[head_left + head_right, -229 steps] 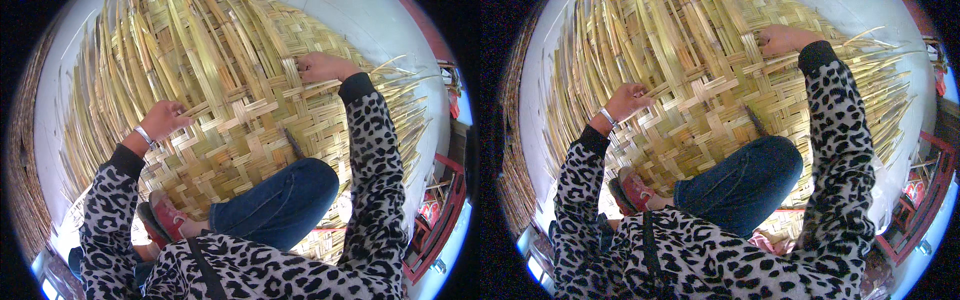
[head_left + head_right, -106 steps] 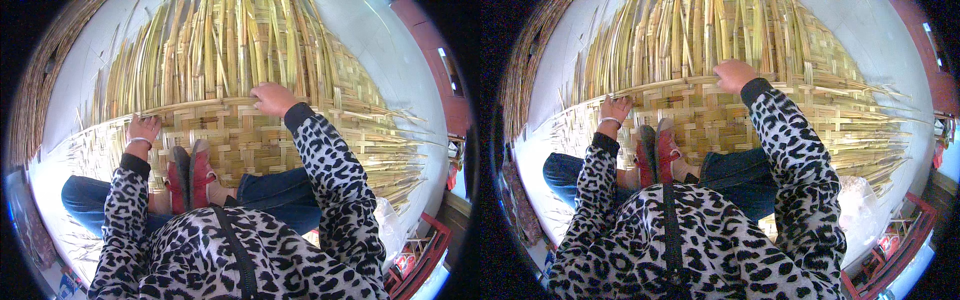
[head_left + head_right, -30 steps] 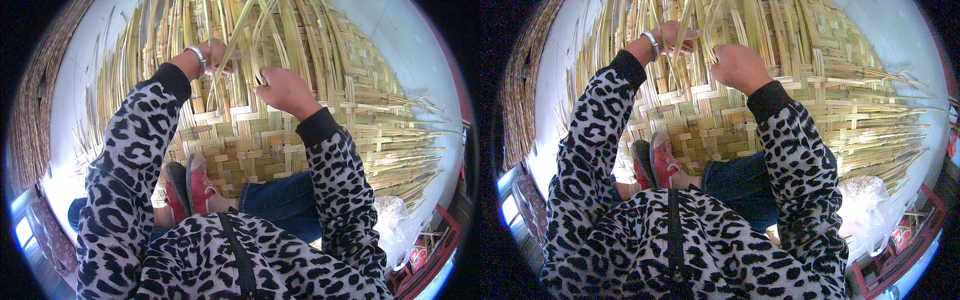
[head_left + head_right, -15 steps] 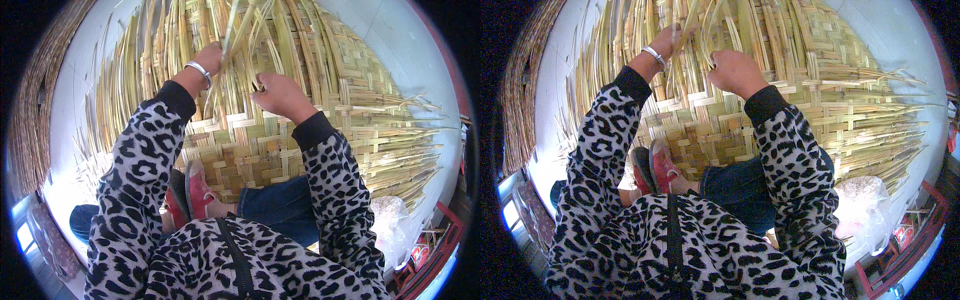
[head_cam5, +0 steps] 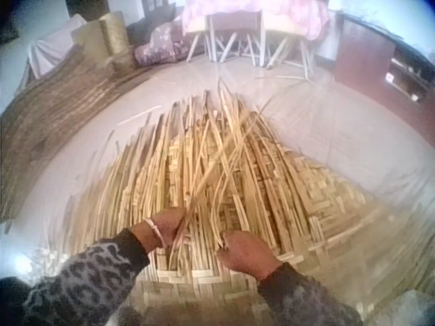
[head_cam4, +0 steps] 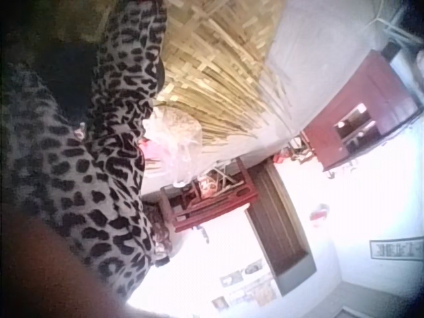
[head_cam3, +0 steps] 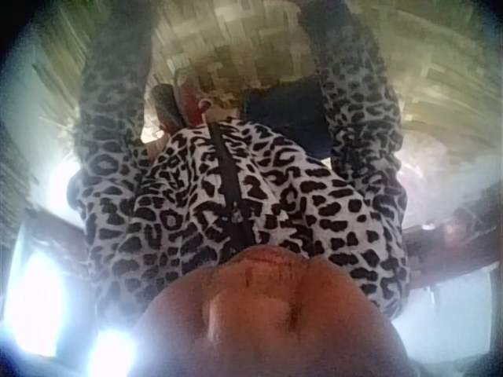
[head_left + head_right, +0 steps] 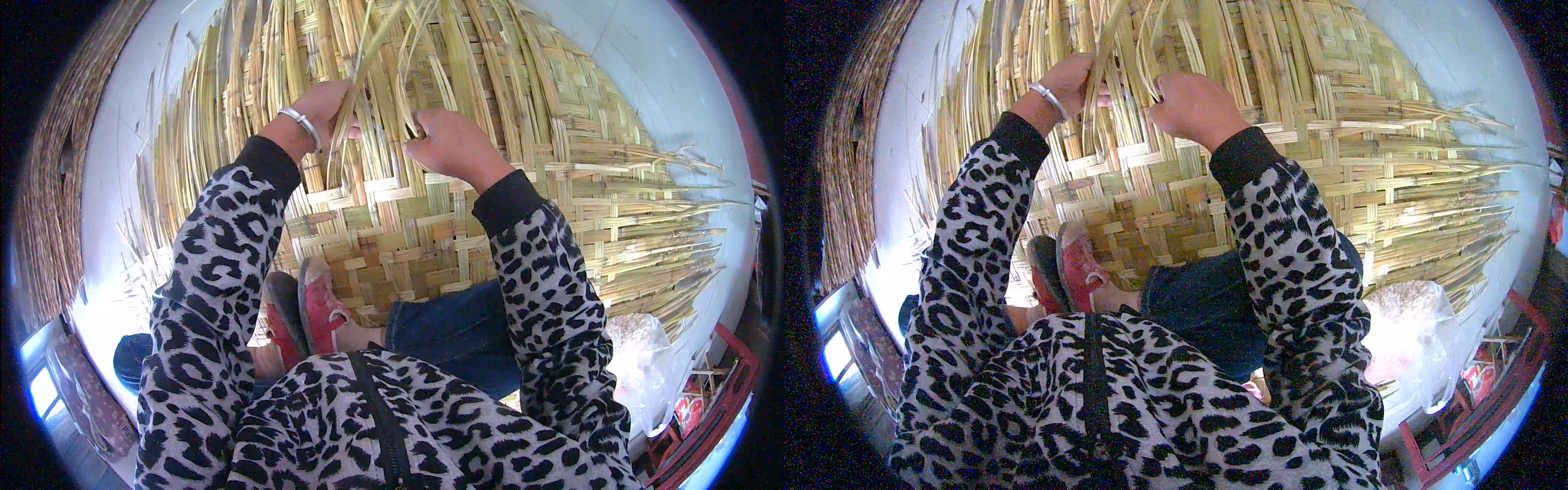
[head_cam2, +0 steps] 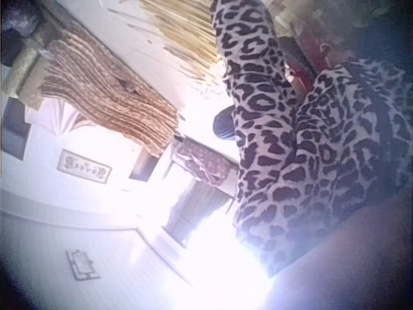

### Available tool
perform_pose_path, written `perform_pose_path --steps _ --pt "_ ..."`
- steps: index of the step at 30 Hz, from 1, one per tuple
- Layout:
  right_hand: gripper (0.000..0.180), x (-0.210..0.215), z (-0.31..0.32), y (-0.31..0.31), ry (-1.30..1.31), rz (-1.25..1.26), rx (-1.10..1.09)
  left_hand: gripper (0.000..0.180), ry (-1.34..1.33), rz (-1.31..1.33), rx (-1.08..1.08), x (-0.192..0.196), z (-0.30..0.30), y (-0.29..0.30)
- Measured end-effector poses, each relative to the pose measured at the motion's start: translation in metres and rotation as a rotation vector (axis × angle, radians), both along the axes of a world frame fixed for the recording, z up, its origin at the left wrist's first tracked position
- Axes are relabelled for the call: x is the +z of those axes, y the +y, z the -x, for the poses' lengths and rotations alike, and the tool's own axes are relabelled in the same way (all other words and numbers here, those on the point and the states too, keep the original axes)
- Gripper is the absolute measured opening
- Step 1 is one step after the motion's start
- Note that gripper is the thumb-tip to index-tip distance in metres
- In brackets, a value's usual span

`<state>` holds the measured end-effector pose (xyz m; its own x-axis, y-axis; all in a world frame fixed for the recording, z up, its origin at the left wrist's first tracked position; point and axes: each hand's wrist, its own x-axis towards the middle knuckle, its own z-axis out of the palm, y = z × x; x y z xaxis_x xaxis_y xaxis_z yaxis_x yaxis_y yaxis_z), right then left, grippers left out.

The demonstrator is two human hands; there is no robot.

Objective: The person sits on the floor and weaves a large flat mat using dried palm leaves. They interlace the leaves by hand, repeatedly threading and tightening the weave to expand the mat's surface area.

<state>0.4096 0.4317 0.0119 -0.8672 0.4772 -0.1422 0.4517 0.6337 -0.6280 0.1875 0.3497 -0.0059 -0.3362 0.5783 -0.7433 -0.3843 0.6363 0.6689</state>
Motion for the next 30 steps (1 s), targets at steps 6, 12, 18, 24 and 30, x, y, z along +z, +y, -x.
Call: perform_pose_path --steps 6,12,18,24,30 --pt "0.032 -0.006 0.002 0.006 -0.057 0.051 0.012 0.026 -0.273 -0.288 0.157 0.002 0.021 0.0" --pt "0.033 -0.007 0.003 0.008 -0.035 0.102 0.02 0.025 -0.419 -0.384 -0.071 0.007 0.033 -0.001" --pt "0.033 -0.003 0.004 0.003 -0.084 0.075 -0.024 0.048 -0.178 -0.322 -0.407 0.026 0.019 0.024" --pt "0.027 0.004 0.002 0.0 -0.068 -0.025 0.094 0.042 0.134 -0.25 -0.552 0.026 0.004 0.038" --pt "0.029 0.0 0.001 0.001 0.011 -0.073 0.206 0.032 -0.204 -0.482 -0.008 0.008 0.018 0.031"
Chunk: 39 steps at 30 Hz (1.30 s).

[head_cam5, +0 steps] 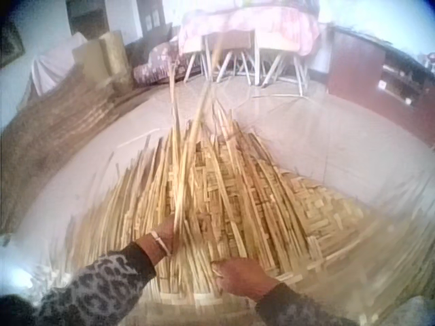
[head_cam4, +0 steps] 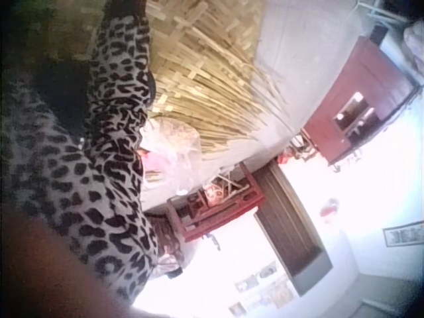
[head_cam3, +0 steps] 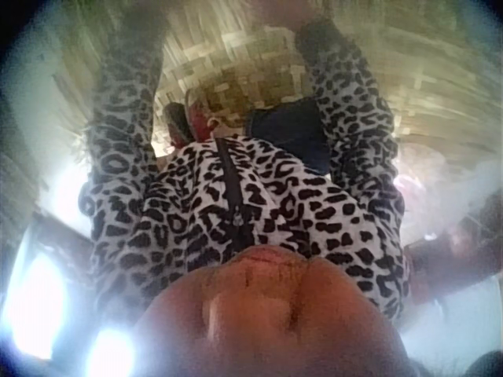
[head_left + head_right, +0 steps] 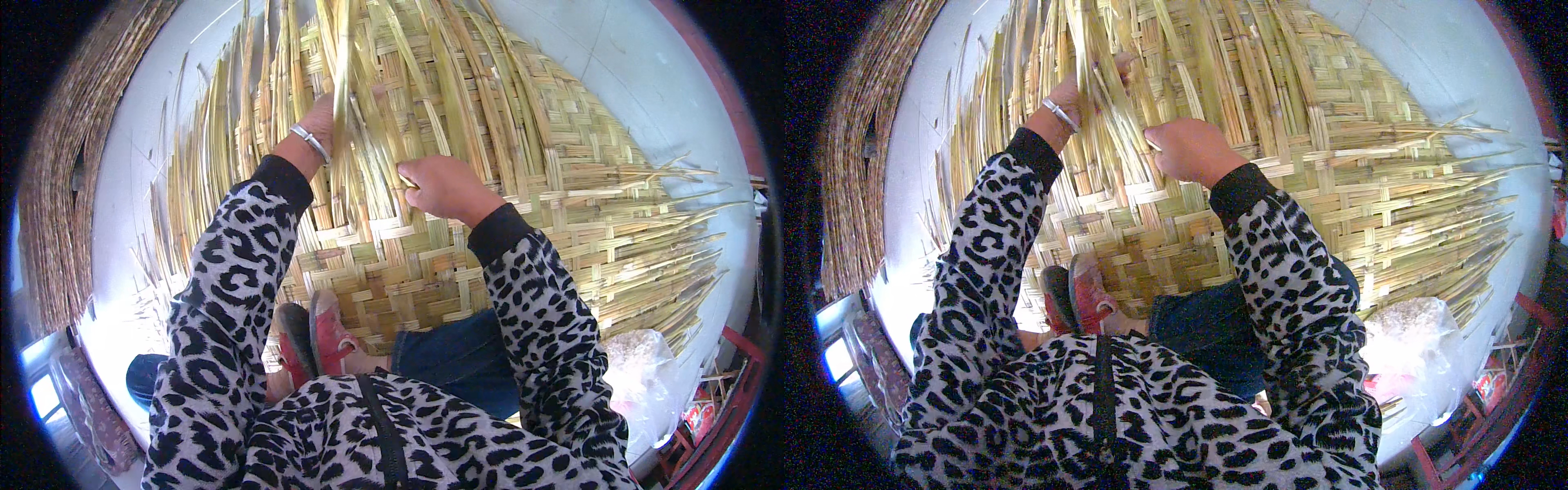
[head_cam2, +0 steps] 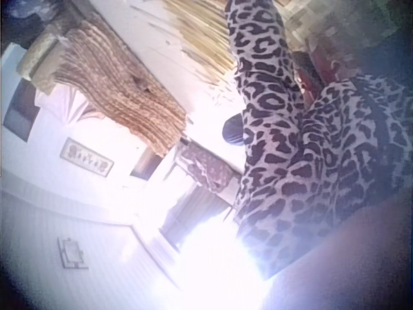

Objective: The person sits on the floor and weaves a large flat mat using dried palm leaves. They interlace the leaves by hand, repeatedly threading and tightening the weave to expand the mat's surface area.

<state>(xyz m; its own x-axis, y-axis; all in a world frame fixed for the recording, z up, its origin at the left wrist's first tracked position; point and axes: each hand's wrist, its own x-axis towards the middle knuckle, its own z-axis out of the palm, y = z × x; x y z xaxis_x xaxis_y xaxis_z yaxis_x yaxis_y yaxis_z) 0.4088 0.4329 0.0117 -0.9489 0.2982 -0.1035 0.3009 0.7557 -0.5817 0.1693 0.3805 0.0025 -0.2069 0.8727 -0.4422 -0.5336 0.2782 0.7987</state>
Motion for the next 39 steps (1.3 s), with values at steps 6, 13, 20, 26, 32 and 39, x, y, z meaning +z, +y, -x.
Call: perform_pose_path --steps 6,13,20,26,32,39 --pt "0.026 -0.005 -0.001 0.007 0.01 0.11 0.045 0.018 -0.2 -0.211 0.431 0.005 0.039 -0.047" --pt "0.028 -0.01 0.001 0.01 -0.052 0.138 0.05 0.016 -0.166 -0.302 0.597 0.026 0.06 -0.167" --pt "0.028 -0.012 0.004 0.0 -0.184 0.041 0.009 0.016 0.114 0.078 0.888 0.006 0.012 -0.244" --pt "0.022 -0.01 -0.005 -0.017 -0.043 -0.102 -0.027 0.014 0.087 0.25 0.983 -0.02 0.018 -0.237" --pt "0.008 -0.011 -0.006 -0.039 0.115 -0.504 -0.041 0.019 0.118 0.285 1.112 -0.019 0.001 -0.244" --pt "0.016 -0.01 -0.007 -0.058 -0.09 -0.436 -0.02 0.017 0.067 0.421 1.153 -0.018 -0.025 -0.262"
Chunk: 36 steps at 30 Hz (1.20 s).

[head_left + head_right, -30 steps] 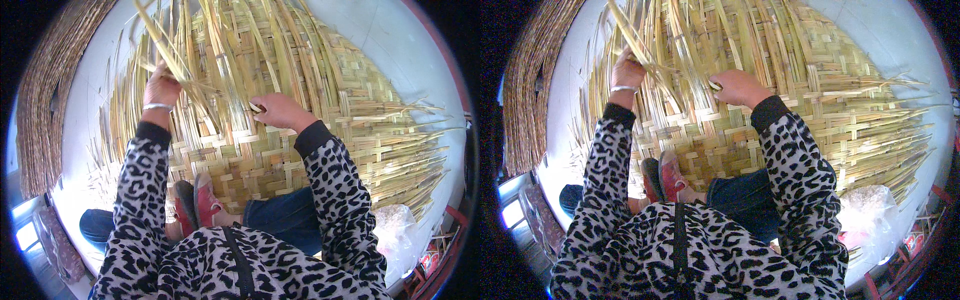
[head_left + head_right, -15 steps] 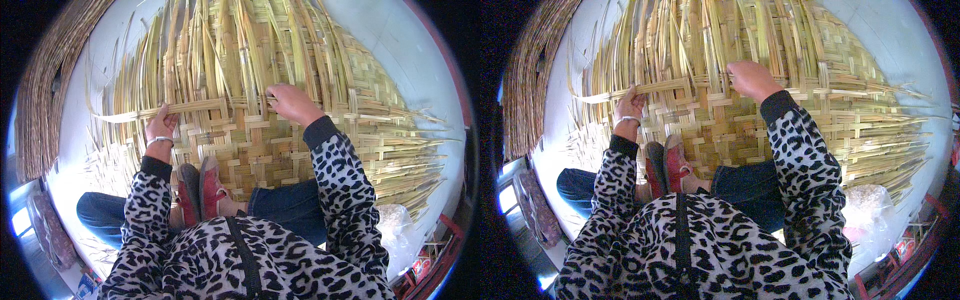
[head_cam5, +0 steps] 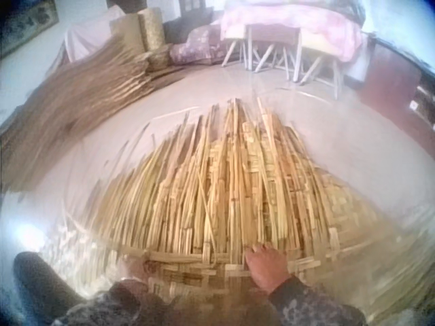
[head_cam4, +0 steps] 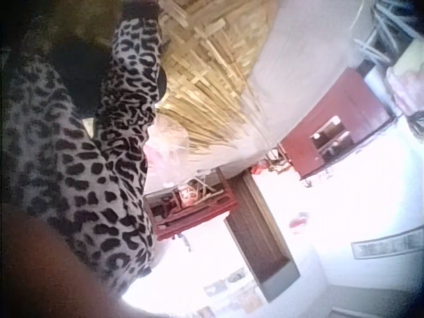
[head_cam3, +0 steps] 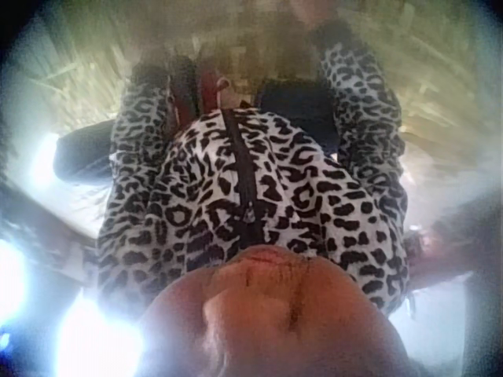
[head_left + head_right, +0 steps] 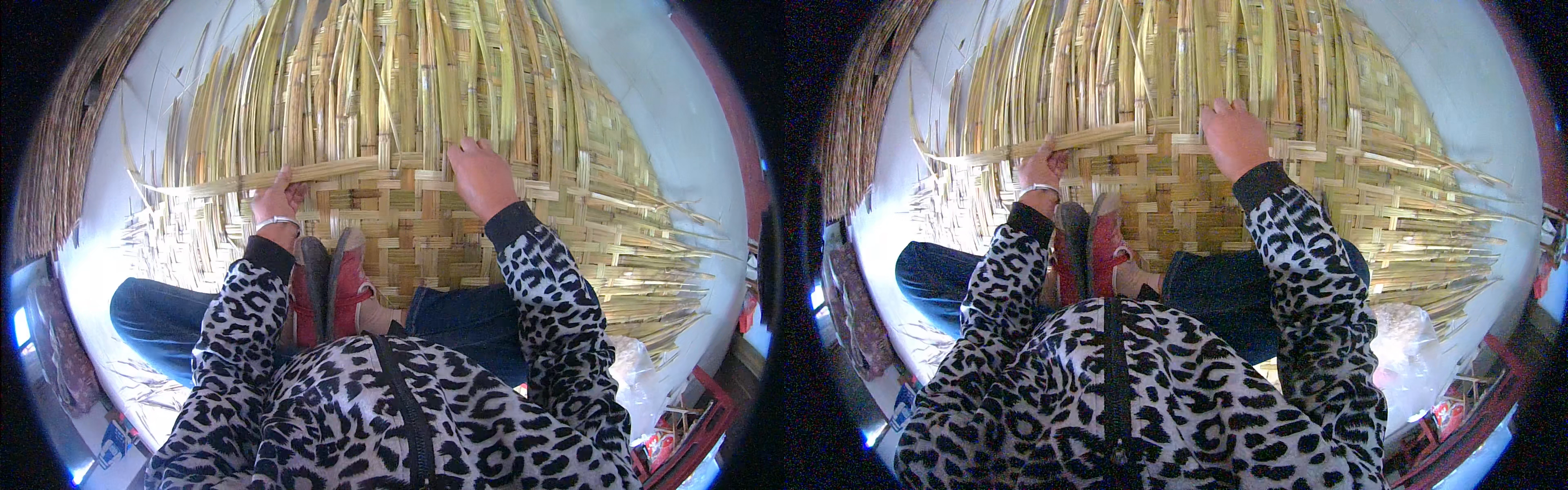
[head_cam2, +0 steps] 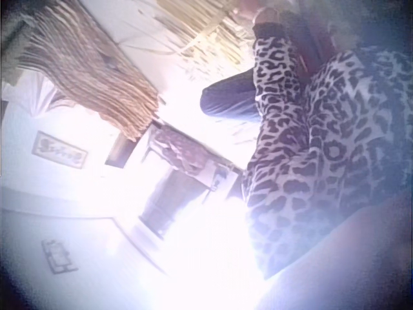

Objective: The person sits on the floor and weaves a large flat mat using dried palm leaves. They interlace the leaves by hand, repeatedly threading and tightening the weave to expand the mat's surface area.

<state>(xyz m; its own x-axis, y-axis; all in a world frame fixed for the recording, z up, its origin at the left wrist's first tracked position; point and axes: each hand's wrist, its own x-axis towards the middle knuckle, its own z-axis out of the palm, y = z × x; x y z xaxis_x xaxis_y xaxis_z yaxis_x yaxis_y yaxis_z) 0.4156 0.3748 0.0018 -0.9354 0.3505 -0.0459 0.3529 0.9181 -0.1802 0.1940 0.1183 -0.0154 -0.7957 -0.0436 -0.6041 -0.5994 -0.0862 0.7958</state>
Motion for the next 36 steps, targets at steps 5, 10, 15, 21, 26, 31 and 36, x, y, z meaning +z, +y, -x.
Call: perform_pose_path --steps 5,10,15,21,26,31,36 --pt "0.008 -0.002 -0.005 -0.009 0.083 -0.048 0.025 0.016 -0.026 -0.179 -0.119 -0.011 0.011 -0.013" --pt "0.014 0.015 0.007 -0.016 0.179 0.05 -0.102 0.032 -0.134 -0.3 0.051 -0.008 0.039 -0.04" --pt "0.027 0.02 0.065 -0.066 0.094 0.273 0.093 0.042 -0.159 -0.343 0.116 -0.001 0.083 -0.063" --pt "0.027 0.014 0.112 -0.101 0.045 0.33 0.131 0.043 0.054 0.078 -0.143 0.027 0.104 -0.047" --pt "0.021 0.019 0.118 -0.095 0.024 0.358 0.103 0.048 0.66 0.5 -0.856 0.086 0.106 0.016" --pt "0.019 0.017 0.121 -0.1 0.107 0.255 0.085 0.063 1.363 0.779 -1.272 0.111 0.089 0.078" --pt "0.017 0.011 0.124 -0.102 0.192 0.24 -0.033 0.076 1.101 0.689 -1.166 0.075 0.134 0.084"
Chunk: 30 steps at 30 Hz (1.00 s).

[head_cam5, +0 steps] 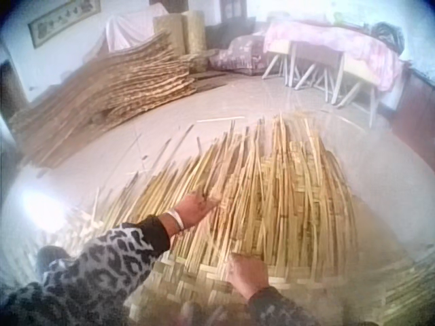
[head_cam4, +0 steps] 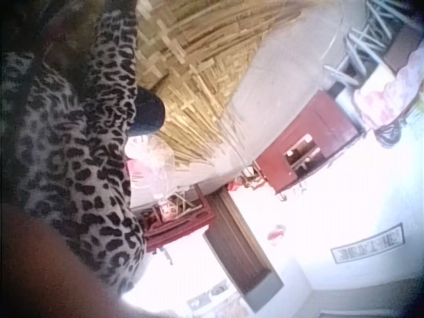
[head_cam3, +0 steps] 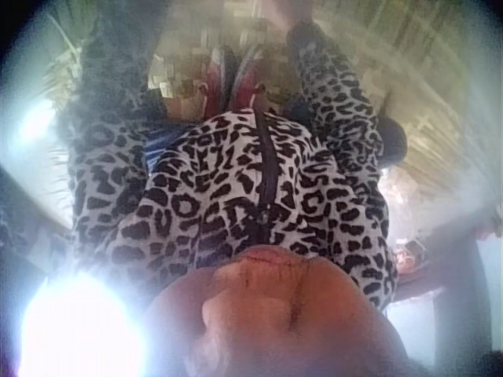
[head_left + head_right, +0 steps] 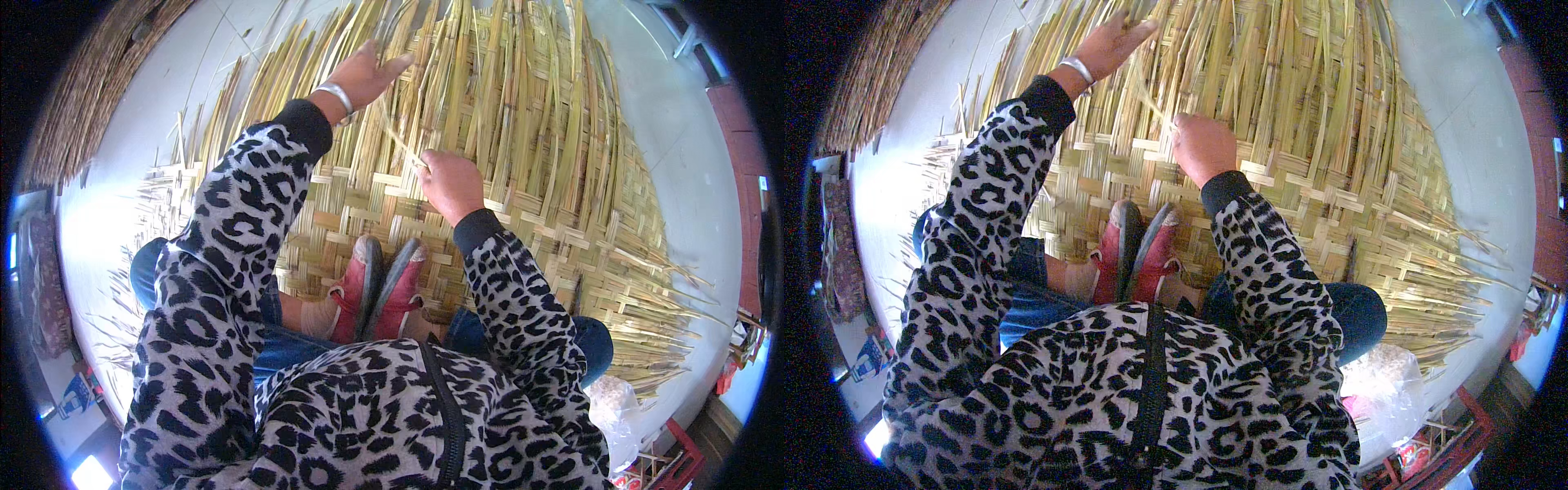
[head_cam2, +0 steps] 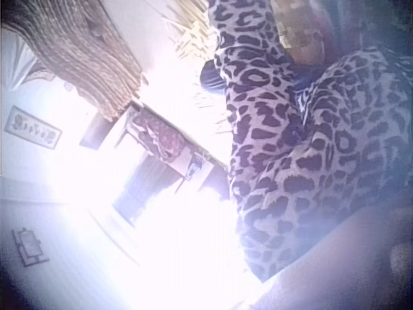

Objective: The person sits on the floor and weaves a large flat mat using dried palm leaves. They interlace the leaves by hand, repeatedly threading and tightening the weave to expand the mat's surface area.

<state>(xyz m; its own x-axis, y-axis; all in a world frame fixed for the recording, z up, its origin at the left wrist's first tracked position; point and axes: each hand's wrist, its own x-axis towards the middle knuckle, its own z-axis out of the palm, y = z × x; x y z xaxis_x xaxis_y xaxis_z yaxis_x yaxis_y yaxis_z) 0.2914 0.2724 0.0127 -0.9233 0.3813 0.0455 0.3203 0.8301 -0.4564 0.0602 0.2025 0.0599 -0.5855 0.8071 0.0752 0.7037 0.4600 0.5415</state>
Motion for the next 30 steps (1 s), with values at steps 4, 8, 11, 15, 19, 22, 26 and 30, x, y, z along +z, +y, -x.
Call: perform_pose_path --steps 4,8,11,15,19,22,26,30 --pt "0.019 -0.001 0.003 -0.001 0.024 -0.005 -0.065 0.05 0.295 0.516 -0.372 -0.052 0.009 -0.032" --pt "0.02 0.003 0.001 -0.001 0.013 0.033 -0.08 0.023 -0.24 0.328 0.176 -0.077 -0.002 -0.038" --pt "0.02 0.005 0.0 -0.002 -0.007 0.077 -0.136 0.024 -0.377 0.382 0.206 -0.073 0.0 -0.03" --pt "0.022 0.004 -0.003 -0.003 0.065 0.137 -0.191 0.054 -0.799 0.133 0.341 -0.054 0.003 -0.038" --pt "0.025 0.001 -0.005 -0.003 0.103 0.148 -0.227 0.074 -0.61 0.059 0.306 -0.042 -0.003 -0.036" --pt "0.027 0.0 -0.005 -0.003 0.179 0.164 -0.235 0.089 -0.471 0.161 0.282 -0.034 -0.004 -0.027" --pt "0.028 0.001 -0.006 -0.004 0.161 0.203 -0.264 0.068 -0.615 0.194 0.278 -0.024 -0.004 -0.024" --pt "0.027 0.003 -0.007 -0.003 0.15 0.227 -0.299 0.041 -0.68 0.45 0.128 -0.014 0.001 -0.014"
